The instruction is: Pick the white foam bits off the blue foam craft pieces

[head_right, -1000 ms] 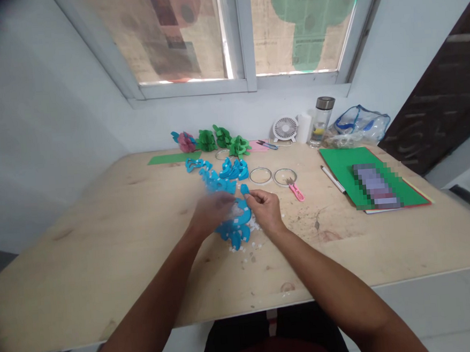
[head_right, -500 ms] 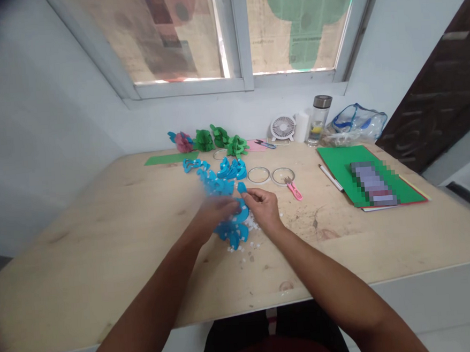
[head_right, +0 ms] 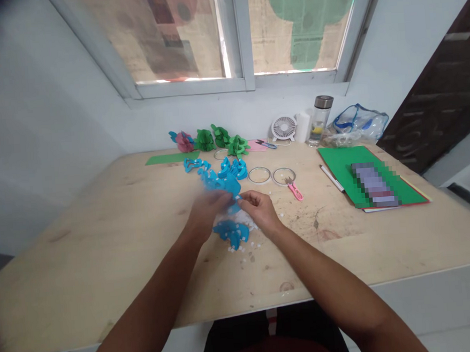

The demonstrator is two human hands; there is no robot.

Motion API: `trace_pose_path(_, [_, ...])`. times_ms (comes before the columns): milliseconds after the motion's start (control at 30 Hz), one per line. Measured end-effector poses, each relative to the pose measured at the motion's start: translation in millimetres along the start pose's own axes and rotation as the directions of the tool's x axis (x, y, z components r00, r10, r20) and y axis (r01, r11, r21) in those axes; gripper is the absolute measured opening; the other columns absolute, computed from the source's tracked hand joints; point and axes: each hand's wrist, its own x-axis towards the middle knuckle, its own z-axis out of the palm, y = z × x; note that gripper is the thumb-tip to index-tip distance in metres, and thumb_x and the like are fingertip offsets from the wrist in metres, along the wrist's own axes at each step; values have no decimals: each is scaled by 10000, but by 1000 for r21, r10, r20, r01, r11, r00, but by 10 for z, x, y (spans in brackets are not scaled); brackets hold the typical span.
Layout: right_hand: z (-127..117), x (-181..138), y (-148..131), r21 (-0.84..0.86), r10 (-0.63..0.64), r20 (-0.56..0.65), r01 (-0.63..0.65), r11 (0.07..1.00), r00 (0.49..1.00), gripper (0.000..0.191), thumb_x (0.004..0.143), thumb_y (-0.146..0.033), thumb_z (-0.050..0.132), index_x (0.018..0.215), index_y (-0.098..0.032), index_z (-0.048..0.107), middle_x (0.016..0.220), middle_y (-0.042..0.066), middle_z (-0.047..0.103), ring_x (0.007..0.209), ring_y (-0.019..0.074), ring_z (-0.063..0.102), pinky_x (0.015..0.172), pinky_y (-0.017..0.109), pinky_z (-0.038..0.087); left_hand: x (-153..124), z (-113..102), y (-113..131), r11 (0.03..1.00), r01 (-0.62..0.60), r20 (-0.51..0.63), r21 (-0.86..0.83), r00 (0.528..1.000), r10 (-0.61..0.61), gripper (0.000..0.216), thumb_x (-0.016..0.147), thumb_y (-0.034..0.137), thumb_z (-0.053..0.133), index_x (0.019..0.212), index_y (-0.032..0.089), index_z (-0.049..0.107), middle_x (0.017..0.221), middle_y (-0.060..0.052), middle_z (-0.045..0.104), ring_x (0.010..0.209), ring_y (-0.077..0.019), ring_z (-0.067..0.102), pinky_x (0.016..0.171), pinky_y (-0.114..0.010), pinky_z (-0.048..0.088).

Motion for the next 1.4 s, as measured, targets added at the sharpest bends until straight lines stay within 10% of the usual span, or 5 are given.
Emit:
trace_pose_path(667, [29,-10,36,-70,-51,6,51,996,999,285,649,-432,692,715,-170,604,570,-21,551,517,110,489,501,237,366,6,41,-40,995,-12,8,-94,1000,13,235,671,363,658,608,142,610,555,29,570,512,-83,480,512,-204,398])
trace_pose_path(833, [11,19,97,-111,-61,-34,57,992,998,287,657,-442,675,712,-168,607,557,-18,542,514,116,487,485,236,356,-1,54,-55,989,-115,-74,99,990,122,242,722,383,623,766,147,653,642,0,632,570,-118,554,540,-226,440])
trace_pose_path(933, [-13,42,125,-141,-68,-80,56,988,995,284,661,-436,663,722,-165,604,566,-16,540,506,110,470,472,230,342,-7,44,-91,849,-347,-136,399,893,429,184,756,324,613,839,166,656,723,-18,663,665,-139,597,637,-249,472])
trace_pose_path(1100, [-34,42,115,-297,-101,-105,65,953,989,265,680,-416,629,729,-156,607,545,-27,510,467,86,386,441,216,286,14,35,-199,443,-611,155,656,683,714,143,836,239,534,806,177,659,798,-58,679,824,-176,611,758,-287,472])
trace_pose_path(1400, [-19,-23,23,-565,-239,-72,158,810,968,183,717,-336,581,666,-163,607,559,-21,517,541,112,455,538,233,354,46,30,-230,283,-647,288,708,631,721,181,873,206,492,806,164,655,733,-56,661,786,-172,596,707,-272,456])
